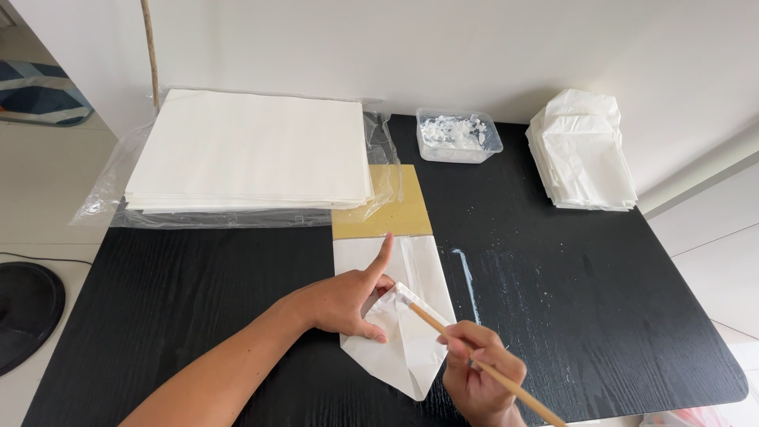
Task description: Folding paper sheets and applying glue with a wooden stick to assemble the base of a paper bag.
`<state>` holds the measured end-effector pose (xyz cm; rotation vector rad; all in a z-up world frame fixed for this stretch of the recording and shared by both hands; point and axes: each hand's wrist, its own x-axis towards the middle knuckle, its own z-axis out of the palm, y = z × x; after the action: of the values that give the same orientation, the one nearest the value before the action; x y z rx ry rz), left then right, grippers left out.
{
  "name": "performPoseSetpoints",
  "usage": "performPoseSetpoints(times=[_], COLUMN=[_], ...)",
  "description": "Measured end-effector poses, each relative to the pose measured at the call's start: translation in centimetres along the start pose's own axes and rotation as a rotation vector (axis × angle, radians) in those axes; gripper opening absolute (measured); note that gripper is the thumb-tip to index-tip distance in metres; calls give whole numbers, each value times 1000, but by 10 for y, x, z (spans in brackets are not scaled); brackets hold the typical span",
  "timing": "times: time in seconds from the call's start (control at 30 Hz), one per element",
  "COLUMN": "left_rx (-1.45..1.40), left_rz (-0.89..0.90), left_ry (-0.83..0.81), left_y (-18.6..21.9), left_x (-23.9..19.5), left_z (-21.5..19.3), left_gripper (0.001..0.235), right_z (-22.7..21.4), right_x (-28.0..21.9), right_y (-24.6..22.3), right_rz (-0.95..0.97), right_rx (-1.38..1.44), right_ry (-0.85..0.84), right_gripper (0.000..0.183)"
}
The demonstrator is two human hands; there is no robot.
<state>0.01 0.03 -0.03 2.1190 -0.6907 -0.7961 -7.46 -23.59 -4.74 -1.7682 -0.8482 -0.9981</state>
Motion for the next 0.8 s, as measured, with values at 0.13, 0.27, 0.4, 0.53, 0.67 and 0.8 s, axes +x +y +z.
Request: performPoseSetpoints(times=[0.13, 0.27, 0.4, 0.53, 0.67, 0.8], left_rx=[-15, 1, -8, -8, -15, -2], left_rz=[-9, -32, -22, -9, -13, 10], left_ry=[10, -13, -1, 2, 0, 7], left_y=[4, 5, 5, 5, 4, 1], left_x=[-3, -3, -2, -3, -3, -2], left_z=[-1, -2, -1, 0, -2, 0], left_gripper=[147, 146, 146, 147, 146, 146], right_z=[-9, -17, -15, -11, -18, -33], right_x=[1, -1, 1, 18, 26, 38], right_y=[8, 9, 3, 2, 12, 12], right_rz=[78, 103, 125, 217, 197, 301], right_rx=[2, -68, -50, -12, -34, 125], right_ry=[39, 84, 132, 97, 106, -13], right_gripper=[25, 27, 25, 23, 22, 16])
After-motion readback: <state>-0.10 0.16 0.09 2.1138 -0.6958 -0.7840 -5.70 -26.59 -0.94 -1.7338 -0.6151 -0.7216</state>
